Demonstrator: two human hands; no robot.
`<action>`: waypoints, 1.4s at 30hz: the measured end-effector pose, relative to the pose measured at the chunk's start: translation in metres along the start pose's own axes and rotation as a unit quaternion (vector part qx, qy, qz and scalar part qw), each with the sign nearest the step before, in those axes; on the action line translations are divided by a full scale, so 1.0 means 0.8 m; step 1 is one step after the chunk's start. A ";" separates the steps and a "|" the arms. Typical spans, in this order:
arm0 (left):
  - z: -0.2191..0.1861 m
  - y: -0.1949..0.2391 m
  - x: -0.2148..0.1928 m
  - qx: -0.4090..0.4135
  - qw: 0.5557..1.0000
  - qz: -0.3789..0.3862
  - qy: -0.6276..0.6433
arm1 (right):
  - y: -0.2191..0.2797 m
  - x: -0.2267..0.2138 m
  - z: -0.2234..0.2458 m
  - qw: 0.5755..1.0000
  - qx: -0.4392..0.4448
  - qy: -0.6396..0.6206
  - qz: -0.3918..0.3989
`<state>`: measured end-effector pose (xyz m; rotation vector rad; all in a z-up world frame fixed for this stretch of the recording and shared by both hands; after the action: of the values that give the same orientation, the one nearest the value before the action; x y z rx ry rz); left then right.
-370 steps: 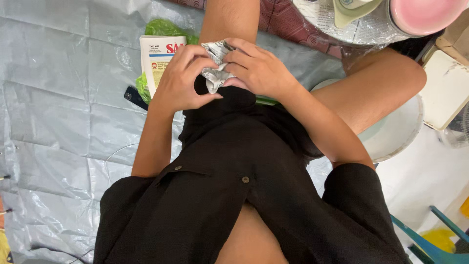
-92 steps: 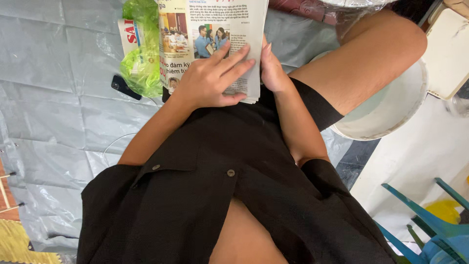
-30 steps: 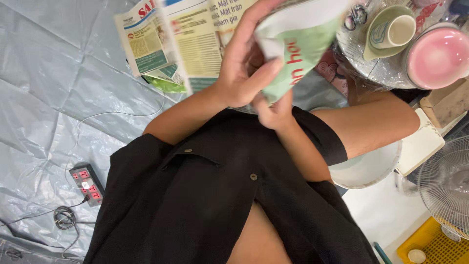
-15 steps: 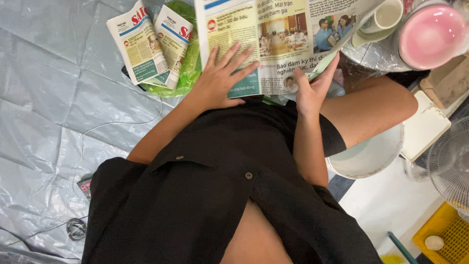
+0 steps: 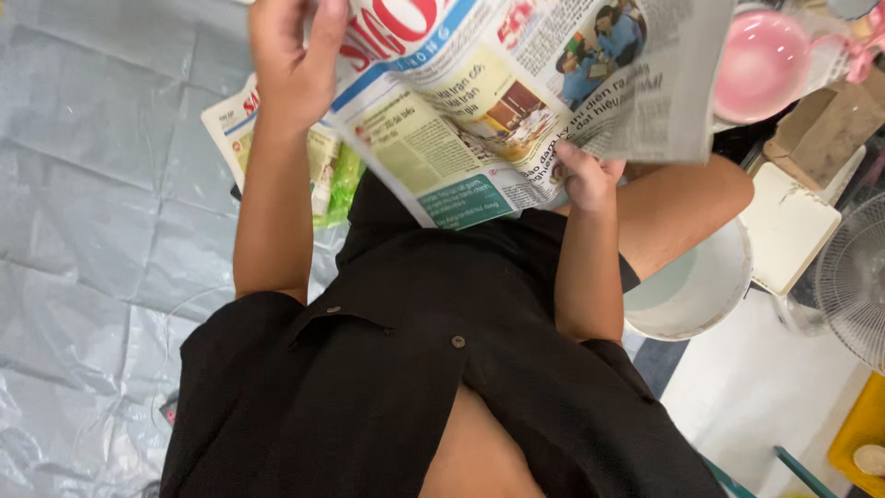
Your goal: The person wraps small ceramic cups in newspaper, folding the paper around each cup and placing them on a nearby table. They use scissors to cut newspaper sheets to size before wrapping each cup individually.
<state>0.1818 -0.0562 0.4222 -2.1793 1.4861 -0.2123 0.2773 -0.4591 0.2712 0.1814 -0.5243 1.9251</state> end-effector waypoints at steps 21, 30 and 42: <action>-0.064 0.194 0.083 -0.279 0.888 0.295 0.216 | -0.037 0.155 -0.019 0.940 0.102 0.283 0.160; -0.048 0.211 0.164 -0.212 0.942 0.221 0.139 | -0.006 0.158 -0.004 0.904 -0.007 0.396 0.162; -0.032 0.196 0.156 -0.155 0.879 0.346 0.289 | 0.053 0.265 0.063 0.953 0.086 -0.001 0.291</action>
<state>0.0907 -0.2222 0.3516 -1.7050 2.6983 -0.4205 0.1471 -0.3174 0.3811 0.1506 -0.4394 2.5516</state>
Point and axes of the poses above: each hand's wrist, its own y-axis away from the middle knuckle, its own x-axis out of the palm, z = x × y, the point moved 7 cm from there along -y, towards the middle knuckle, and after that the axes turned 1 degree about z, right-handed, at the moved point
